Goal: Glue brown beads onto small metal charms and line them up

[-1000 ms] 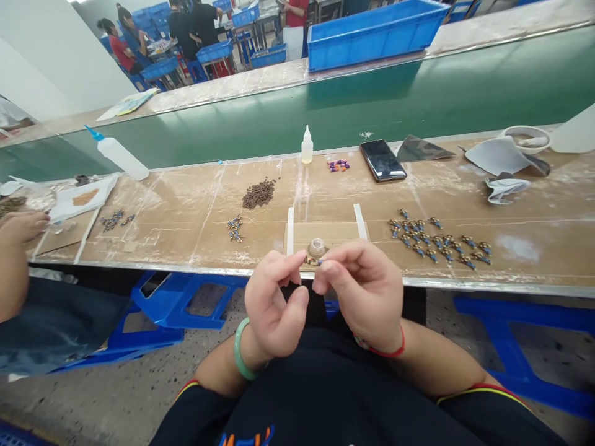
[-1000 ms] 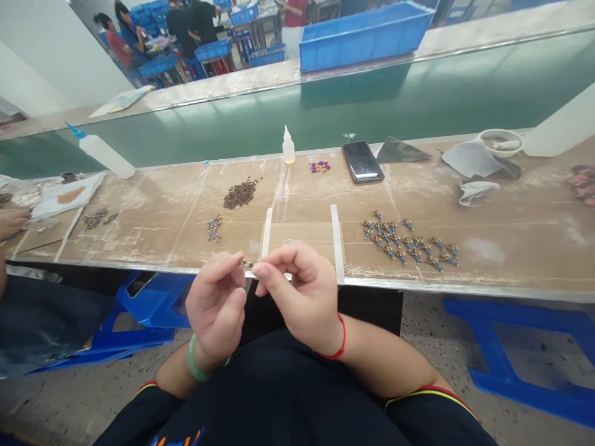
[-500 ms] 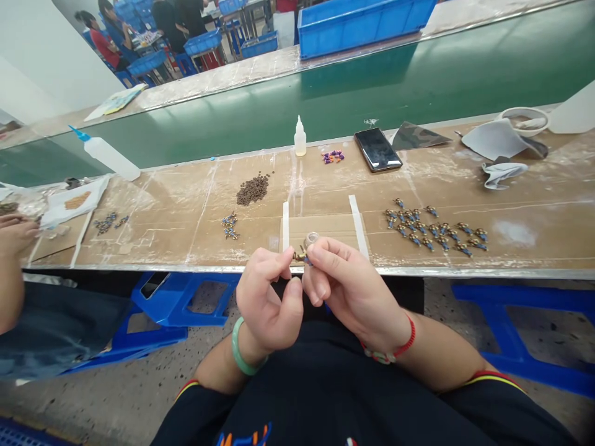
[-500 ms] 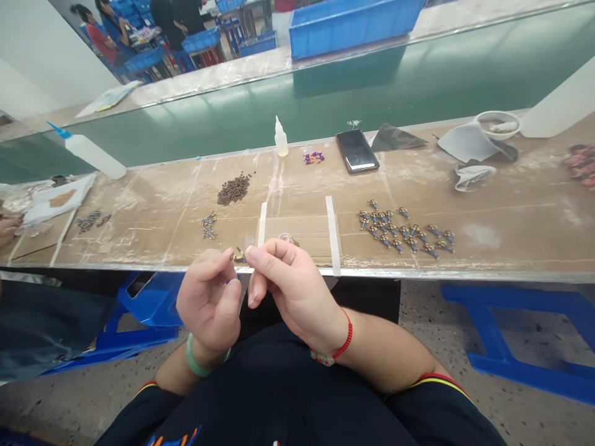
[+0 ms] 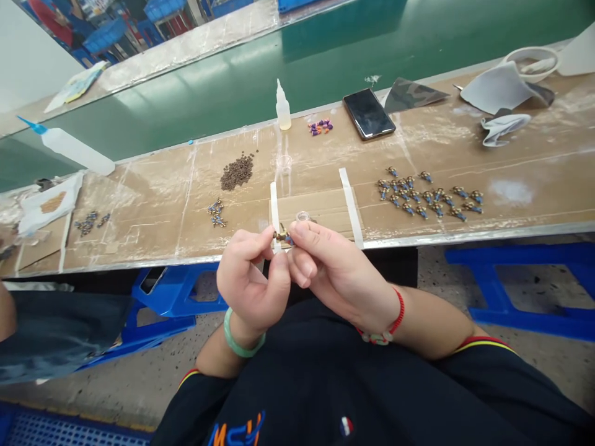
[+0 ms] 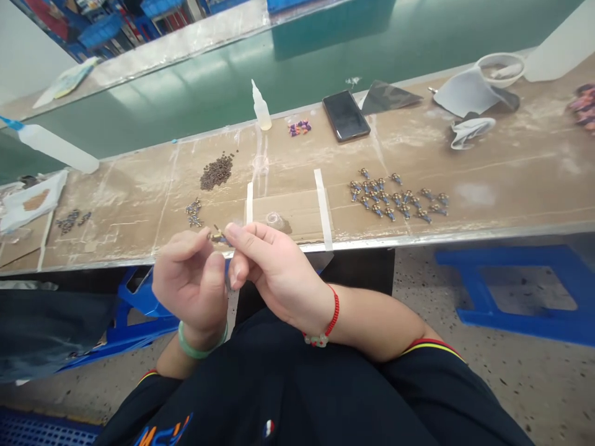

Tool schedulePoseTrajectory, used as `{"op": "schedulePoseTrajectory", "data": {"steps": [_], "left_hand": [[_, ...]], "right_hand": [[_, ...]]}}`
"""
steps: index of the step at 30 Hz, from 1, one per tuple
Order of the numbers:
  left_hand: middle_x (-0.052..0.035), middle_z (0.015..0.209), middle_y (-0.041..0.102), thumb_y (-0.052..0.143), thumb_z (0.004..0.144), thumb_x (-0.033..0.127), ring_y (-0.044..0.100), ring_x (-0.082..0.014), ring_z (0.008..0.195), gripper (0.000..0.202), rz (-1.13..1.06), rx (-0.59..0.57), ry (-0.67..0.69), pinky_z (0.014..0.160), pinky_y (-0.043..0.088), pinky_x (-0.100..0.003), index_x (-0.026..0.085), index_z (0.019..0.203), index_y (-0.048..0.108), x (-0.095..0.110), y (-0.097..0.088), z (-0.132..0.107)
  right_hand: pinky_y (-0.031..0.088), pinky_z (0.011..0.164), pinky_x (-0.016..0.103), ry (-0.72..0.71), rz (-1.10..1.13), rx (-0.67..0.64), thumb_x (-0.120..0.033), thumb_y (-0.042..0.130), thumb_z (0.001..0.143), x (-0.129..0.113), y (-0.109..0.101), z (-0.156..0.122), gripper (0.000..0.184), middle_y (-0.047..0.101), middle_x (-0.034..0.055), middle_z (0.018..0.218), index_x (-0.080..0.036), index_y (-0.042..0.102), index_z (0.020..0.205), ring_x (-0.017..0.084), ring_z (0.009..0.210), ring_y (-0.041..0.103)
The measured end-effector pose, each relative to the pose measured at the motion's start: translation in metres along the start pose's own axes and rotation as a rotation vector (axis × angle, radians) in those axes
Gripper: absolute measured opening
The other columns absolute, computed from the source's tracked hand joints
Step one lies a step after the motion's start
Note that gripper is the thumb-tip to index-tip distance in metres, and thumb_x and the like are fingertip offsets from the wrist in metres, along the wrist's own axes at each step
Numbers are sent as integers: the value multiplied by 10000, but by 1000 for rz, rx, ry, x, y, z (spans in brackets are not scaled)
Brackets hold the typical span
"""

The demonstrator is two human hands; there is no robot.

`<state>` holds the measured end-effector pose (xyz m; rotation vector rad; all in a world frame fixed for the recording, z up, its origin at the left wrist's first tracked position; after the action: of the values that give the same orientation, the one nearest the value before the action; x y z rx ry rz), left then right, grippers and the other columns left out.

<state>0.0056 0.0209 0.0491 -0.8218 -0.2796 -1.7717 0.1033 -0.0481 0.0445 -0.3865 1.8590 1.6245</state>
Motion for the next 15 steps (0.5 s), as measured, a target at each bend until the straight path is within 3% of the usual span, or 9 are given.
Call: {"op": "schedulePoseTrajectory", "data": {"steps": [6,15], "left_hand": [[16,716,570,668,915,234,477,-159,610,281,-18,25,-10,559,382,-365,353,1163,724,-3,3,-1],[-3,731,533,690,922,322,451,-174,623,225,-80,18,-80,577,390,-399,383,1134,736,3,10,-4]], "right_hand": [[549,539,203,-44,24,32,-525,837,802,1,0,1,487,555,-71,512,-199,508,652,84,485,558],[515,518,167,-283,-15,135,-487,848,800,-7,-2,-3,431,610,-76,513,-189,545,732,71,469,576]]}}
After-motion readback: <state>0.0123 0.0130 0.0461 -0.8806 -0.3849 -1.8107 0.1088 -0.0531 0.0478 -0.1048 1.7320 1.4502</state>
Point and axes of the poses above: each hand's wrist, its own z-axis towards the middle knuckle, its own y-axis out of the palm, x = y × z, the point moved 3 cm from there along z, towards the middle knuckle
